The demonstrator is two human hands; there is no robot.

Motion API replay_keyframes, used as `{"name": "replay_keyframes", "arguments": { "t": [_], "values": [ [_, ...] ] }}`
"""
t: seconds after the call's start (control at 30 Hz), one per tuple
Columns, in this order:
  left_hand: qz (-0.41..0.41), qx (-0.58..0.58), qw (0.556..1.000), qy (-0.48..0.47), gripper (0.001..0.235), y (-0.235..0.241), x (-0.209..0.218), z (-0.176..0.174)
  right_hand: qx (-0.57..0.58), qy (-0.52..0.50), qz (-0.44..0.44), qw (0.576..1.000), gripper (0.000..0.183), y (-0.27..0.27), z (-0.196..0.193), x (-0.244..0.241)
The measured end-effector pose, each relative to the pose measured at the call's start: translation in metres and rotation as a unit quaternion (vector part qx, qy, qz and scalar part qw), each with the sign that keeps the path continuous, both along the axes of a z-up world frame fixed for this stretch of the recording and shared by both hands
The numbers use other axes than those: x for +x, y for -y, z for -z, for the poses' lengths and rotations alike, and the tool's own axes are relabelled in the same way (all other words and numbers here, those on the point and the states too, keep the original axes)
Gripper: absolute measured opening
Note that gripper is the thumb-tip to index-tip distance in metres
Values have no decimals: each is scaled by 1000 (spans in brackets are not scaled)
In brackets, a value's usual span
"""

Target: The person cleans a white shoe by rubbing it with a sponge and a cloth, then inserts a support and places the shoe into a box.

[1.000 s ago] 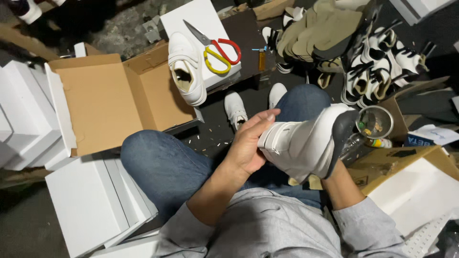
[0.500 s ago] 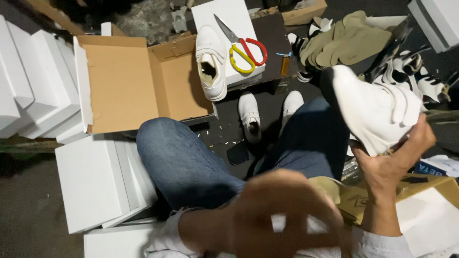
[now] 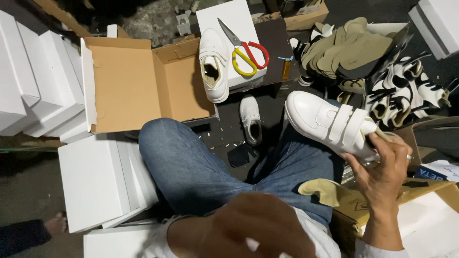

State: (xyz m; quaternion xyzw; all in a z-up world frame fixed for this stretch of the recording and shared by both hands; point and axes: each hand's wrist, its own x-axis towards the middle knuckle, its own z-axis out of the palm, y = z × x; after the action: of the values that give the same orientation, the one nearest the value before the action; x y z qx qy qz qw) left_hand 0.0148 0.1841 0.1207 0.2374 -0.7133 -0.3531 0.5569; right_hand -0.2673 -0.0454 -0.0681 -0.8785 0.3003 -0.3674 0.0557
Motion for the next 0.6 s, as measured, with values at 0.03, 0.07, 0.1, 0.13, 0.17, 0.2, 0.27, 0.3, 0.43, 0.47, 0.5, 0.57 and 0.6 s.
{"name": "replay_keyframes", "arguments": {
  "t": [0.03,0.07,0.1,0.13,0.17,0.2,0.27,0.3,0.43,0.47,0.5,0.57,0.6],
  "values": [
    [-101,28,995,-4,39,2,-2,-4,-36,0,-6,999,77,1,9,-4],
    [-97,29,995,-5,39,9,-9,9,-35,-1,-2,999,77,-4,8,-2],
    [-178,63,982,14,41,17,-17,23,-76,-2,16,997,67,-9,7,0],
    [-251,98,963,31,42,24,-26,37,-116,-7,41,992,58,-18,6,-2],
    [-240,99,965,30,42,30,-26,53,-114,-11,51,992,58,-20,8,2],
    [-268,127,954,30,33,37,-28,69,-93,-37,54,993,59,-25,8,1],
    [-262,158,952,30,30,49,-32,96,-68,-72,90,991,59,-33,-2,2],
    [-285,194,938,47,32,53,-33,106,-64,-24,50,996,54,-34,-12,5],
    [-327,228,909,119,36,62,-31,144,-8,126,18,992,40,-39,-17,5],
    [-311,226,915,120,36,65,-33,147,-11,123,34,992,40,-40,-19,3],
    [-310,249,908,135,36,66,-35,150,3,121,70,990,43,-42,-22,2],
    [-303,266,902,152,36,70,-41,157,13,120,113,986,48,-41,-14,1],
    [-279,280,903,166,38,71,-47,161,80,107,100,986,58,-39,-6,0]
  ]
}}
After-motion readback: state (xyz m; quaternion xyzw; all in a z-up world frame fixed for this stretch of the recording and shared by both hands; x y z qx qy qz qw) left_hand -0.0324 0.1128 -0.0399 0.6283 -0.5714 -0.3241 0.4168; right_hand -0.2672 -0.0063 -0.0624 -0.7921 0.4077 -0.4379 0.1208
